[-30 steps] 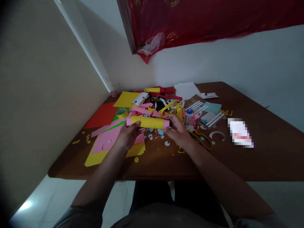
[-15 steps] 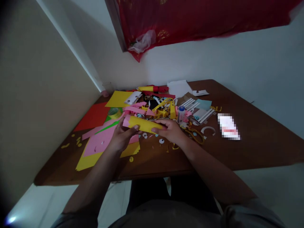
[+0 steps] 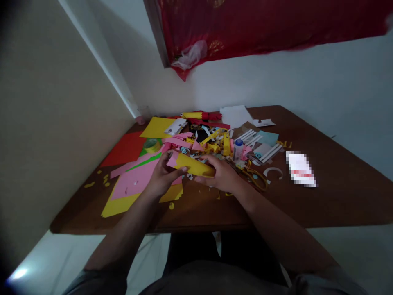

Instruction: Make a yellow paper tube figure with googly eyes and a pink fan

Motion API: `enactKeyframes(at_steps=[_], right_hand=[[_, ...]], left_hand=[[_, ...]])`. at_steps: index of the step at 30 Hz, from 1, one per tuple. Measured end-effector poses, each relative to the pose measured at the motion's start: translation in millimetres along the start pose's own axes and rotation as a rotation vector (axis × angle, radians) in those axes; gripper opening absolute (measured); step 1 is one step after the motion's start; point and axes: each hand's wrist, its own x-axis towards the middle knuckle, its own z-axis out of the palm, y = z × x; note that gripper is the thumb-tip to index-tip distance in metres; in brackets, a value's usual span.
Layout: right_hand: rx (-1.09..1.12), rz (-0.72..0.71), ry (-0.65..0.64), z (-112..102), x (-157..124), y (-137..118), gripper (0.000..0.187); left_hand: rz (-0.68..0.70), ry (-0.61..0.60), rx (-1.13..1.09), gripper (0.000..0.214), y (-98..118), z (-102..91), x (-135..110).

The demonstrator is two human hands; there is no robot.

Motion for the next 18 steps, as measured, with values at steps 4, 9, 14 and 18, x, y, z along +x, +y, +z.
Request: enactKeyframes(at_steps=[4,9,14,18], right_hand=[[-0.011,-0.015,-0.127,-2.4,0.7,0.7,0.043],[-0.153,-0.041,-0.087,0.5,1.2,-3.2,0.046],[-0.216,-0.048,-0.103,1.7,-1.3,-1.6,0.043],[-0.098,-0.017,-0.11,-0.7,-1.8,-0.8,0.051]], left_hand=[[0.035,-0.095,0.022,0.077,-2.5,3.3,-4.3],[0.161,-0.143,0.127,0.073,-6.1,2.8,-2.7],[0.253,-0.158,0.221,0.065,-3.8,2.4,-3.3],[0.194,-0.183,0.163,0.071,-2.5,-1.2,-4.4]])
